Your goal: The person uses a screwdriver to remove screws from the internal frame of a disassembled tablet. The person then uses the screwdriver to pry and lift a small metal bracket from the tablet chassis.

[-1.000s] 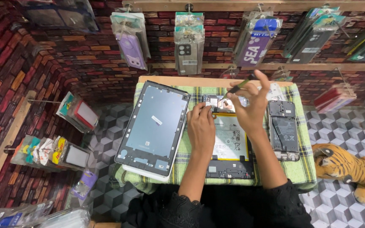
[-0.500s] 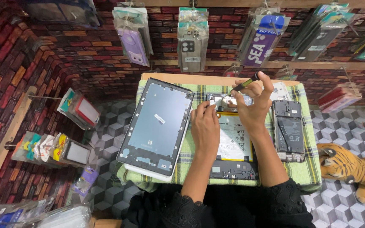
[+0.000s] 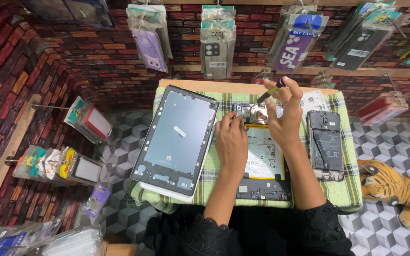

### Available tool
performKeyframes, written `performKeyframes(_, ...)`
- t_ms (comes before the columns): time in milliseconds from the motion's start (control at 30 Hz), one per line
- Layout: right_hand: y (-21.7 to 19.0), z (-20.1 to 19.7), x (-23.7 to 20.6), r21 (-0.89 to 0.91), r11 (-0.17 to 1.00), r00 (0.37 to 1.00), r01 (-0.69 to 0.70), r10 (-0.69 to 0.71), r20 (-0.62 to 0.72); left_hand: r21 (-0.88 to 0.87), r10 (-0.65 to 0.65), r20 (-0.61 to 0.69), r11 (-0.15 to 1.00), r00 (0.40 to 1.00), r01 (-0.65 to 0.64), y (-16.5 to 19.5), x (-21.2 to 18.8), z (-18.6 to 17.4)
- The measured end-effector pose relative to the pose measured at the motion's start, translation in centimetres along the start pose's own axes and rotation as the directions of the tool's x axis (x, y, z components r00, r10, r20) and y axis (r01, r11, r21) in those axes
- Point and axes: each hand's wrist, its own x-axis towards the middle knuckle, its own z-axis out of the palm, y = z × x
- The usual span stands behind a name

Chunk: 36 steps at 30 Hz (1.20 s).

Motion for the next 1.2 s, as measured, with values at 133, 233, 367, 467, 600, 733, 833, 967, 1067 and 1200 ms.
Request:
performKeyframes(133, -0.4, 0.3, 0.4, -0.102, 0.993, 0.997, -0.062, 0.057, -0.052, 0.008, -0.002, 0.006, 1.000, 1.000, 0.002, -0.2, 0.0, 0.1)
performKeyframes(233, -0.6, 0.3, 0.7, -0.148, 0.989, 1.000, -0.030, 0.028, -0.014, 0.012, -0.011, 0.020, 1.000, 1.000, 0.011, -0.2, 0.2, 0.2)
performKeyframes(367, -0.7, 0.4, 1.1, -0.184, 0.979, 0.994, -0.089, 0.098, 0.039, -0.001, 0.016, -0.010, 1.000, 1.000, -0.016, -0.2, -0.1, 0.1)
performKeyframes(467, -0.4, 0.5, 1.3, -0.212, 0.977, 1.000, -0.015, 0.013, -0.010, 0.008, 0.016, -0.015, 1.000, 1.000, -0.015, -0.2, 0.1, 0.1)
performKeyframes(600, 0.1, 0.1, 0.9, 0.069, 0.993, 0.995, -0.098, 0.098, 0.011, 0.020, 0.041, -0.031, 0.999, 0.999, -0.041, -0.3, 0.0, 0.2)
performKeyframes(733, 0.3, 0.4, 0.4, -0.099, 0.986, 0.990, -0.135, 0.132, -0.040, 0.024, 0.018, -0.002, 1.000, 1.000, -0.018, -0.3, 0.0, 0.1)
performKeyframes(833, 0.2, 0.7, 0.3, -0.044, 0.999, 1.000, 0.019, -0.019, 0.011, 0.043, 0.020, -0.001, 0.999, 1.000, -0.020, -0.3, 0.0, 0.0)
performKeyframes(967, -0.1, 1.6, 0.2, -0.146, 0.989, 0.999, -0.004, -0.002, -0.036, 0.027, 0.039, -0.016, 0.999, 0.999, -0.039, -0.4, -0.1, -0.2)
performKeyframes(1067, -0.3, 1.7, 0.1, -0.112, 0.993, 0.999, 0.026, -0.030, -0.039, 0.041, 0.037, 0.001, 0.998, 0.999, -0.037, -0.4, 0.0, -0.2)
performKeyframes(1200, -0.3, 1.7, 0.3, 0.056, 0.995, 0.997, -0.079, 0.080, -0.019, 0.042, 0.038, -0.005, 0.998, 0.999, -0.037, -0.4, 0.0, -0.3)
